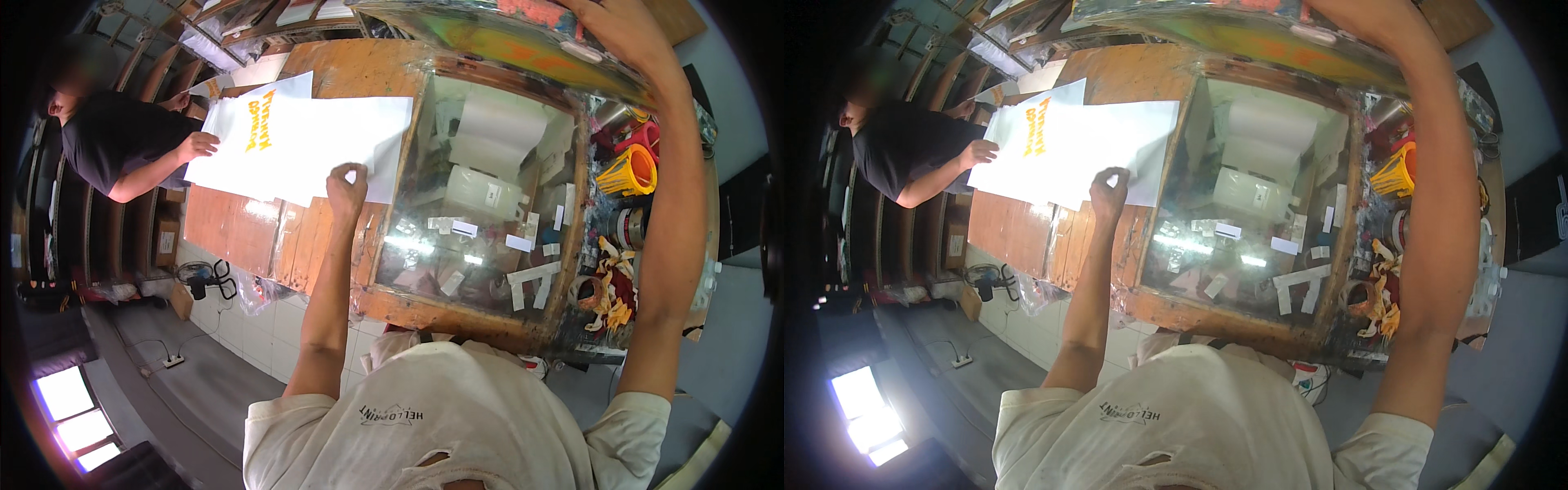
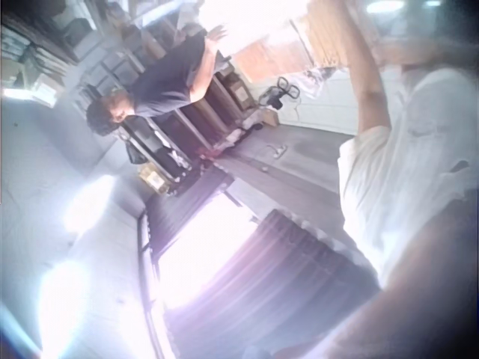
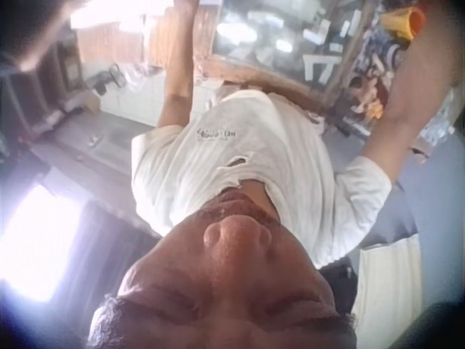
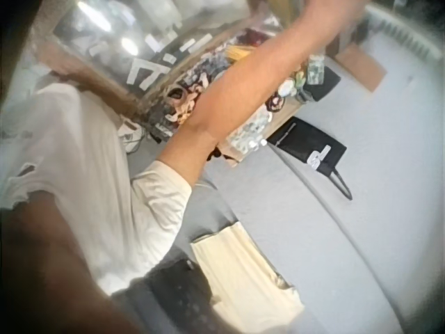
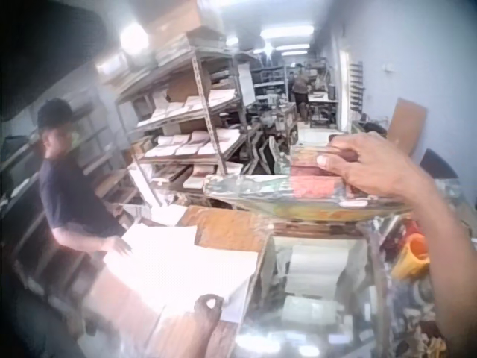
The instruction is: The person performs screen printing by placing sheets on a glass surface, lowering a screen frame, and using a squeegee to apply orange ink.
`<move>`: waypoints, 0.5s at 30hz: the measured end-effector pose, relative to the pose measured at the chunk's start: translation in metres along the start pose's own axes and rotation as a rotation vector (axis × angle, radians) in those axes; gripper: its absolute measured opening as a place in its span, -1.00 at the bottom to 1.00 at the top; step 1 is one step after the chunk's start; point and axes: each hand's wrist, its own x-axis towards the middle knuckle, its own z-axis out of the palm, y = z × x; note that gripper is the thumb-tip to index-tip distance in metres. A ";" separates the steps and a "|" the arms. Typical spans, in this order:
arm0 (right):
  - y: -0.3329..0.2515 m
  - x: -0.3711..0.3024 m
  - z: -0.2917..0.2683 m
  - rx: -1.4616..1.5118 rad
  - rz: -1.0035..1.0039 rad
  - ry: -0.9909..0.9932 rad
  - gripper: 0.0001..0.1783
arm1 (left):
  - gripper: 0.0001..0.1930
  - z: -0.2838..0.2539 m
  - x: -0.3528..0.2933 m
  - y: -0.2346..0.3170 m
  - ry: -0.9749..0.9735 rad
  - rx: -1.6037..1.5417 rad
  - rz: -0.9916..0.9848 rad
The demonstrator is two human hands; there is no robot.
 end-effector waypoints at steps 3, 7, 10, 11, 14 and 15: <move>-0.014 -0.004 -0.004 -0.034 -0.051 0.081 -0.50 | -0.72 0.017 -0.014 0.014 -0.239 0.112 0.296; -0.026 0.006 -0.015 -0.031 0.255 -0.181 -0.49 | -0.43 0.077 -0.074 0.033 -0.426 0.459 0.427; -0.012 0.011 -0.020 0.060 0.222 -0.290 -0.47 | -0.38 0.120 -0.104 0.048 -0.386 0.521 0.518; -0.003 0.010 -0.019 0.086 0.187 -0.301 -0.48 | -0.40 0.132 -0.110 0.054 -0.418 0.511 0.592; 0.018 0.010 -0.013 0.072 0.059 -0.261 -0.52 | -0.43 0.162 -0.124 0.075 -0.499 0.397 0.790; 0.022 0.012 -0.010 0.052 -0.007 -0.247 -0.53 | -0.44 0.171 -0.129 0.082 -0.513 0.387 0.849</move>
